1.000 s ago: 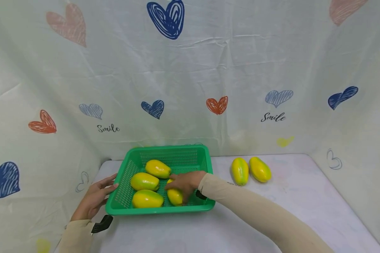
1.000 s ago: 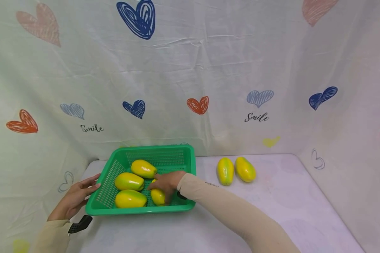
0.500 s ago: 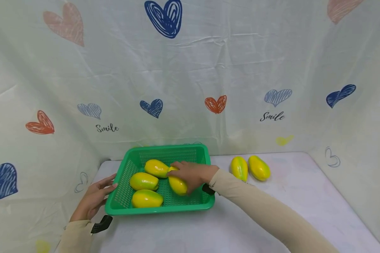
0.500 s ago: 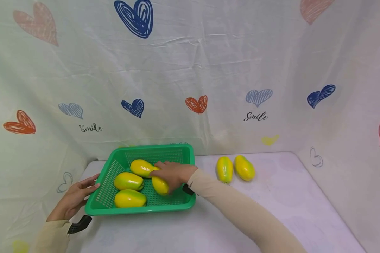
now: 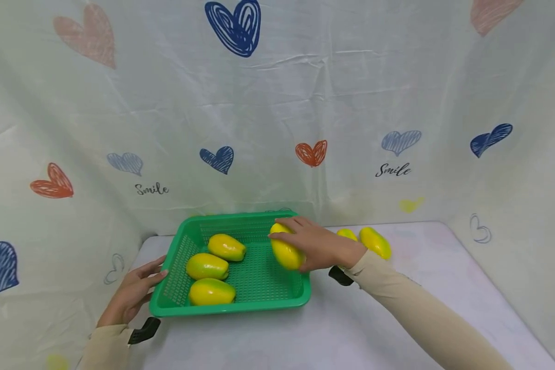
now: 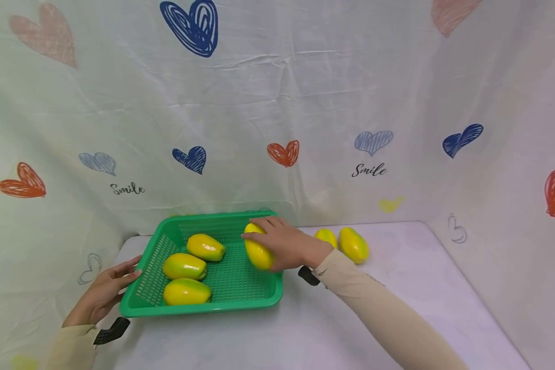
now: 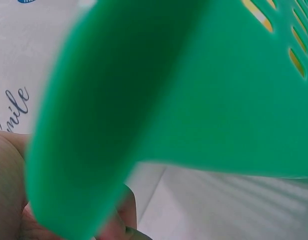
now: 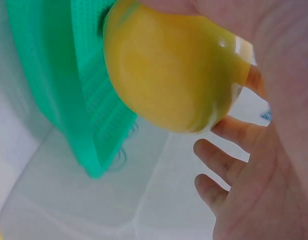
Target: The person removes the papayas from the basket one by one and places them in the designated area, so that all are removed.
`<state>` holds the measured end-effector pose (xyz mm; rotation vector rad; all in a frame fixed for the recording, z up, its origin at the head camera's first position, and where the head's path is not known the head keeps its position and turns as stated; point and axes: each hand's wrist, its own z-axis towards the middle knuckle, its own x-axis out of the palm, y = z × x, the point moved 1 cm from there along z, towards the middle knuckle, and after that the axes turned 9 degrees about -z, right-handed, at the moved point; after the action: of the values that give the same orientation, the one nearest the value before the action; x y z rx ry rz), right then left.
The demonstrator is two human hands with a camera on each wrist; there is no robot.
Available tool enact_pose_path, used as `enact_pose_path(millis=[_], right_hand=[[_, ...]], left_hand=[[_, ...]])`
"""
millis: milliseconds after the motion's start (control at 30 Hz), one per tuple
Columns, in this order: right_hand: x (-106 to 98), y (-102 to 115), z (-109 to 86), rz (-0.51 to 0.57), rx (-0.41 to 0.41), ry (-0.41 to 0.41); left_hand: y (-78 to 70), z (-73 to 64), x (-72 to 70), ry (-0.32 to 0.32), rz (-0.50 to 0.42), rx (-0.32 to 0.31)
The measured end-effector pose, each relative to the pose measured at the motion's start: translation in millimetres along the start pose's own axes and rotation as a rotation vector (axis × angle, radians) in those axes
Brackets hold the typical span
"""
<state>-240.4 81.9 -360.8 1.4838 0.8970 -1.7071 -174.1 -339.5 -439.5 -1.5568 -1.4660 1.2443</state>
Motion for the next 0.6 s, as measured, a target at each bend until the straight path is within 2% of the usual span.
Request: enact_pose_path(millis=[133,333,600], right_hand=[[-7.5,-7.6,-18.1,-0.003,0.020,-0.067],[-14.3,-19.4,-48.1,0.015,0.076,-0.120],[-6.7,-40.5,-92.4,0.055,0.164,-0.157]], left_hand=[[-0.3,-1.2,-1.4,0.011,0.002,-0.003],[-0.6,-1.8,-1.8,0.013,-0.001,-0.008],[-0.6,-0.2,-0.5,0.016,0.007,-0.012]])
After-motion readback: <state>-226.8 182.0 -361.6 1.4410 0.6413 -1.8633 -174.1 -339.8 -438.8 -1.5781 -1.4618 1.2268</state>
